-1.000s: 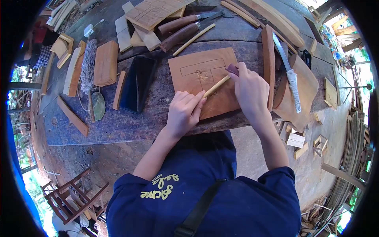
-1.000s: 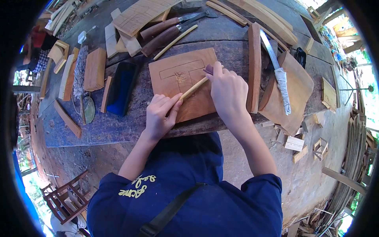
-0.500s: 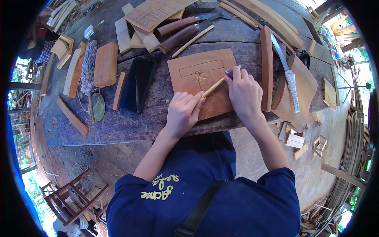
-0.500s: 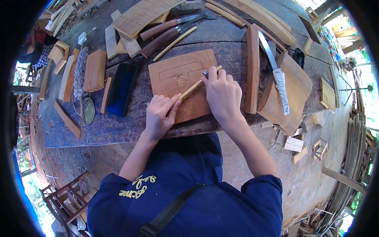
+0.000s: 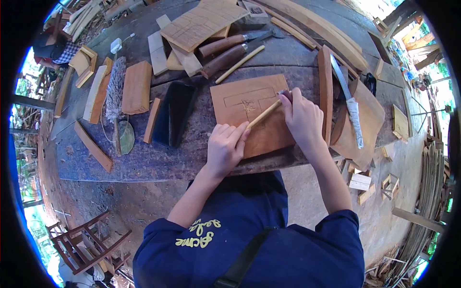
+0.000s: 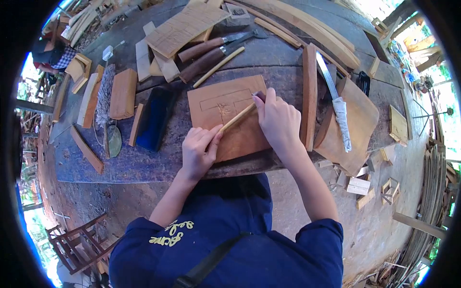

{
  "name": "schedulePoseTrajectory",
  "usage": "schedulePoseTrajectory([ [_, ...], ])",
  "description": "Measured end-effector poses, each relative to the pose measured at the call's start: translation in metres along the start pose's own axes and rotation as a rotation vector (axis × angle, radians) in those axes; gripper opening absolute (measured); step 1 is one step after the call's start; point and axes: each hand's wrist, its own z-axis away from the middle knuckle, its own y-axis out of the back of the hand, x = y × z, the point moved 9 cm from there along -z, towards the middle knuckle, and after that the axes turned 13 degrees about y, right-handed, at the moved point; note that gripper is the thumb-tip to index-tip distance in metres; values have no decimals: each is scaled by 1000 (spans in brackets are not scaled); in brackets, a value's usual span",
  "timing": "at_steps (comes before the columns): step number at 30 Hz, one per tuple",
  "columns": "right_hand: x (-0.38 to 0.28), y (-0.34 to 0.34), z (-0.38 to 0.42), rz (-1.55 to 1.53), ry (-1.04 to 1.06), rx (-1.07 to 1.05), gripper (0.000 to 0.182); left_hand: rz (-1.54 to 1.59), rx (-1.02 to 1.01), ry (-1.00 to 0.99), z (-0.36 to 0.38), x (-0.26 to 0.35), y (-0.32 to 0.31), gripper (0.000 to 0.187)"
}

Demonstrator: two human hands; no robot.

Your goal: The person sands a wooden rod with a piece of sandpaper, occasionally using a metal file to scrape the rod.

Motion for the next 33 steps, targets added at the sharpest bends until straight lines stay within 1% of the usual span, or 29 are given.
schedulePoseTrajectory([
  [3,-3,-3,1,24,-1,17,30,-3,19,-3,1,-1,1,16],
  [5,-11,-9,0,27,-35,-71,30,-39,10,-23,2,1,2,17],
  [6,-20,-5,-2,15,4,-47,30,-60,-1,-32,3,1,1,18],
  [8,-31,-7,1,-97,68,-133,30,-24,6,-30,5,-1,0,19],
  [9,-31,-6,-2,-102,89,-123,30,-14,7,-36,5,-1,0,19],
  [11,-20,-10,-4,-17,43,-194,29,-7,21,-35,4,-1,0,18],
  [12,-18,-11,-5,-17,50,-190,29,10,17,-36,4,-1,0,18],
  [14,-6,-8,-7,85,-34,-142,30,7,26,-37,4,-1,1,17],
  [15,-8,-7,-7,94,-41,-137,29,5,20,-35,5,-1,0,16],
  [17,-19,-12,-2,105,-8,-148,28,4,16,-35,5,-1,0,16],
  [19,-37,-15,3,106,63,-196,26,-11,-13,-34,6,-2,-2,22],
  [22,-24,-11,-3,115,49,-150,26,-20,-20,-41,6,-1,-3,21],
  [23,-12,-10,-9,154,-32,-164,26,-17,-23,-40,6,-1,-3,21],
  [24,-12,-11,-8,158,-32,-166,26,-17,-18,-44,6,-1,-4,18],
  [26,-17,-12,-8,172,10,-135,25,-16,-7,-49,5,-1,-4,16],
  [28,-32,-11,-4,140,41,-166,25,12,3,-44,7,-2,-2,21],
  [30,-42,-16,-1,111,106,-233,26,3,-5,-45,6,-2,-2,20],
  [31,-33,-13,-6,161,76,-214,26,-3,-11,-47,5,-1,-3,19],
  [32,-15,-16,-10,195,52,-134,26,-2,-15,-41,5,-1,-3,19],
  [33,-5,-13,-15,203,-8,-133,26,5,-10,-46,5,-1,-3,19],
])
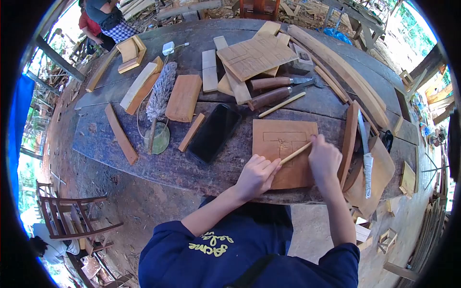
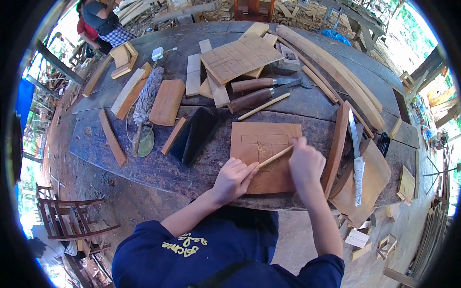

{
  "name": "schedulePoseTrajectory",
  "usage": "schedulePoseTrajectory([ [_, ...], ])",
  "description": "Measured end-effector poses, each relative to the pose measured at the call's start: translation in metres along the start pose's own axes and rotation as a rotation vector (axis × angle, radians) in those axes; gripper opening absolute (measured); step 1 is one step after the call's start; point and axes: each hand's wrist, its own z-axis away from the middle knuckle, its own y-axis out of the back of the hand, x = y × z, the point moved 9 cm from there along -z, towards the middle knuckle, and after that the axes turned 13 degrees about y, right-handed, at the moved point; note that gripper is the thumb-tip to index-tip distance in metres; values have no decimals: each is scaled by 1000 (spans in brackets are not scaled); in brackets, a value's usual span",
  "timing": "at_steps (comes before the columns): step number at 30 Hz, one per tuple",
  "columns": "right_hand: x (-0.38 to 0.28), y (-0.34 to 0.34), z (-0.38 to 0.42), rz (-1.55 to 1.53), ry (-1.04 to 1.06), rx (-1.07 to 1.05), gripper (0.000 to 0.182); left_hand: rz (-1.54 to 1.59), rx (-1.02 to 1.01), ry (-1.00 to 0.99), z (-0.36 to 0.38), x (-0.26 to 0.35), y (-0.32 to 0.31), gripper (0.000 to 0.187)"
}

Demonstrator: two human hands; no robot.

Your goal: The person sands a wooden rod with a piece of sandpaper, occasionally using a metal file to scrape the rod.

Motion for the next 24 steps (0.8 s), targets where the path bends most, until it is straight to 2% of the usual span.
schedulePoseTrajectory([
  [2,3,1,2,8,-55,-8,26,10,9,1,0,0,0,19],
  [5,-44,0,23,-34,113,3,25,23,27,5,1,-3,2,20],
  [7,-44,1,21,-73,139,3,24,27,19,-3,2,-1,2,20],
  [9,-14,-2,10,-22,68,54,23,23,16,-9,0,1,1,20],
  [10,2,0,3,-20,-56,-3,20,24,16,-21,0,2,1,20],
  [11,0,-1,3,-19,-49,-4,20,23,22,-16,1,2,1,20],
  [13,-14,1,7,-11,8,16,19,50,45,-1,2,-2,1,20],
  [15,-49,1,24,-84,130,-49,19,51,47,-5,2,-3,2,20],
  [18,-43,-2,18,-140,170,-36,20,54,40,-11,1,-2,2,20],
  [20,-1,-3,0,-10,-43,-26,17,61,29,-13,0,0,3,19],
  [21,-1,-3,-2,-3,-51,-36,17,46,29,-13,-1,0,3,19],
  [23,-16,5,6,-41,8,21,14,32,13,-9,0,1,5,18],
  [24,-34,1,15,-85,101,-28,14,31,15,-4,0,1,6,17],
])
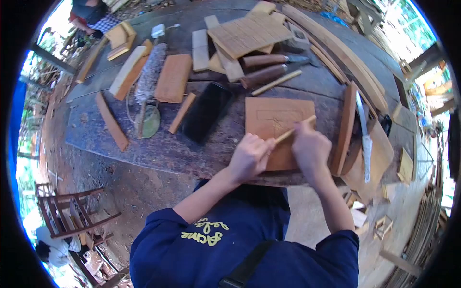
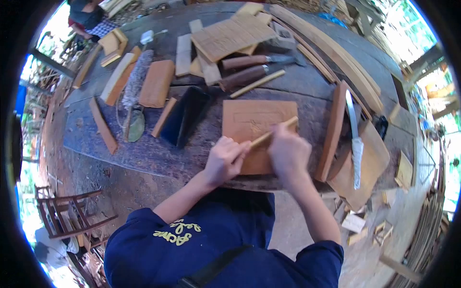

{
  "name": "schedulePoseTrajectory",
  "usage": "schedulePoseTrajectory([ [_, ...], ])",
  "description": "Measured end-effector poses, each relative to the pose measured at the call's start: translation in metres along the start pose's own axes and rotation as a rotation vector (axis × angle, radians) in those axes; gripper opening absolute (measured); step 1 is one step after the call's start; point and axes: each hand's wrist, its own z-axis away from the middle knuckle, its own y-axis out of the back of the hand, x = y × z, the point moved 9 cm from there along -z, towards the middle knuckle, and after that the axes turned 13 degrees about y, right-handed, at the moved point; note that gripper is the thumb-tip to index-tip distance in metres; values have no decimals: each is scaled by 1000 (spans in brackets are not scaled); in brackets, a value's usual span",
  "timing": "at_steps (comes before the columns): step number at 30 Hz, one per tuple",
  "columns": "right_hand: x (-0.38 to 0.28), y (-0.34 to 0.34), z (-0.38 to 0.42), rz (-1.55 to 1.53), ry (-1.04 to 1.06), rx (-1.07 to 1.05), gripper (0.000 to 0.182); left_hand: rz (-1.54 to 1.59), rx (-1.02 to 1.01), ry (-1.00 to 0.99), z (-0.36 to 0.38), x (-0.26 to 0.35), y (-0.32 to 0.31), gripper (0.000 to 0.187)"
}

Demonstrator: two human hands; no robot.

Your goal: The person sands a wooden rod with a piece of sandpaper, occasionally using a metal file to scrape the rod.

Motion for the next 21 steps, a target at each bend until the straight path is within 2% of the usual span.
schedulePoseTrajectory([
  [1,-22,1,7,-27,56,-45,15,-3,2,3,-1,0,0,17],
  [3,-23,-1,7,-19,148,46,18,25,-14,8,-1,2,-1,17],
  [5,17,-4,-5,131,13,41,22,-19,-10,4,-3,3,-2,17],
  [6,41,-4,-14,168,-130,-20,22,-7,4,11,-3,2,-2,16],
  [7,43,-5,-10,174,-139,-27,22,4,-3,10,-2,4,-2,16],
  [9,33,-4,-11,99,-63,59,23,-13,39,7,-4,5,3,15],
  [11,-6,-3,2,-7,95,56,17,6,39,16,-3,1,2,15],
  [13,-15,0,1,-53,109,-51,20,-4,18,16,-2,1,1,15],
  [15,21,-2,-9,58,25,73,23,-6,9,13,-4,2,-1,15],
  [16,40,3,-16,74,-83,61,20,-11,10,8,-4,3,-1,15],
  [17,38,2,-14,73,-84,56,20,-9,7,12,-3,3,-1,15],
  [19,26,-3,-11,24,-60,24,19,-11,35,22,-4,2,2,15],
  [20,3,-2,-2,37,69,47,19,-9,34,21,-4,2,1,15],
  [21,-16,-2,3,-92,105,-28,18,-16,23,16,-3,2,0,15],
])
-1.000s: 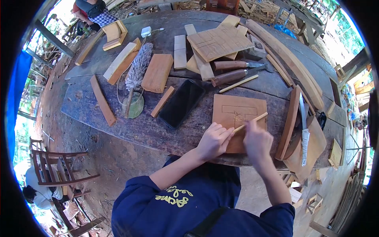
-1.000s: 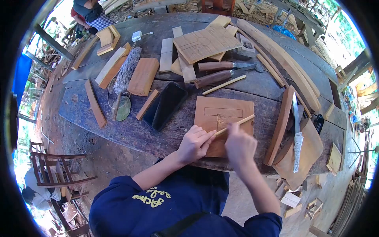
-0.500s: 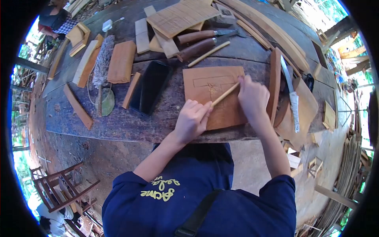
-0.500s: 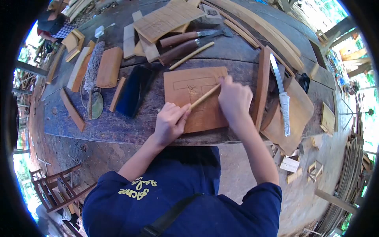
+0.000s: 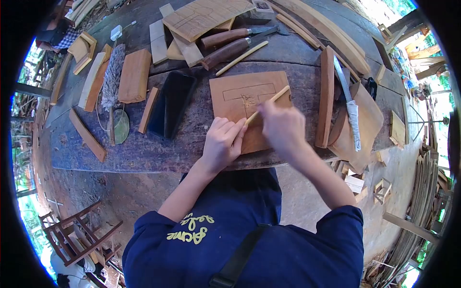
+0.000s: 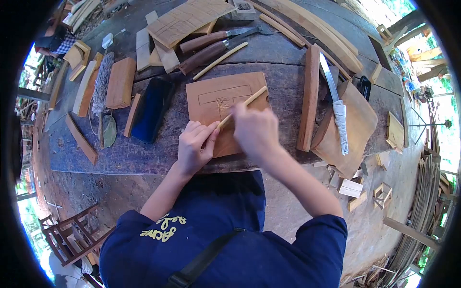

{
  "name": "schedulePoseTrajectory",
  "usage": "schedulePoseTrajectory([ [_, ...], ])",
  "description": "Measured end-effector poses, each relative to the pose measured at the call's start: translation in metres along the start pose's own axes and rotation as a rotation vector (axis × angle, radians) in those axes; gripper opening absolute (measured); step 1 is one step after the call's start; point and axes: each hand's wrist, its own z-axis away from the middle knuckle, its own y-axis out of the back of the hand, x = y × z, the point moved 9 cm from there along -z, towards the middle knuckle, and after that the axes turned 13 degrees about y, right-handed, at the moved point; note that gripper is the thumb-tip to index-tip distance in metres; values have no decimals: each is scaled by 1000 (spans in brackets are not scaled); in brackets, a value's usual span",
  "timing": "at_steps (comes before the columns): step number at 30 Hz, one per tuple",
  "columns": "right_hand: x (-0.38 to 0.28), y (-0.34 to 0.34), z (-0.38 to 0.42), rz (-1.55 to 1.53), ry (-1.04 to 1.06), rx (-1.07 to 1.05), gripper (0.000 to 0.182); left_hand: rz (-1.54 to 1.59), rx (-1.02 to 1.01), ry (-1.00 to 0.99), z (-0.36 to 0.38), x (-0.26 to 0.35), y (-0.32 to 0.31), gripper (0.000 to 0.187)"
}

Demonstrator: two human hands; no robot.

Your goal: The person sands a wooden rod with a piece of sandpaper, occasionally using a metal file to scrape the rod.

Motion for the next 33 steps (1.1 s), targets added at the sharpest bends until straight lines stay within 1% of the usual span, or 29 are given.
schedulePoseTrajectory([
  [2,0,1,-1,-6,-4,-32,14,-9,-16,-2,0,-1,-3,15],
  [4,39,3,-8,76,-107,61,16,-18,-12,-10,-1,0,-3,16],
  [5,58,11,-13,92,-198,70,18,-17,-13,-8,0,0,-2,16],
  [8,45,6,-11,64,-198,37,18,-5,1,2,-1,0,0,16],
  [9,24,2,-5,50,-66,41,18,6,-3,9,0,-2,-1,17],
  [10,5,-3,-2,18,-68,-70,19,16,-7,17,0,-4,-1,17],
  [12,7,-1,-4,-22,-59,-79,21,15,-5,11,-2,-4,-2,17],
  [14,48,9,-11,73,-134,139,24,10,-10,17,1,-2,-1,18],
  [15,67,15,-15,115,-249,127,27,20,2,22,1,-1,2,19],
  [16,65,17,-15,154,-217,159,28,25,23,24,-3,0,5,19],
  [18,36,9,-8,149,-154,115,27,19,60,20,-3,0,12,23],
  [20,-7,9,3,11,-72,14,26,14,42,32,-1,-8,10,26],
  [21,-7,7,-3,-5,-35,30,26,20,53,24,-2,-8,11,27],
  [22,6,4,-2,30,-66,50,24,30,50,19,-1,-8,10,28],
  [23,20,3,0,65,-105,66,23,39,47,29,-1,-11,8,28],
  [24,37,12,-5,129,-211,90,19,19,54,36,0,-12,8,28],
  [26,59,12,-5,135,-298,137,16,44,63,-20,2,-6,8,28],
  [28,26,7,0,109,-192,101,16,33,60,-8,3,-5,10,29],
  [29,6,4,3,92,-156,0,18,34,49,-2,3,-8,8,29],
  [30,-7,5,7,-33,-59,134,20,41,37,2,3,-9,6,30],
  [32,12,6,0,61,-113,49,23,48,29,11,0,-9,3,30],
  [33,34,9,-3,69,-185,120,25,43,29,26,0,-10,4,30],
])
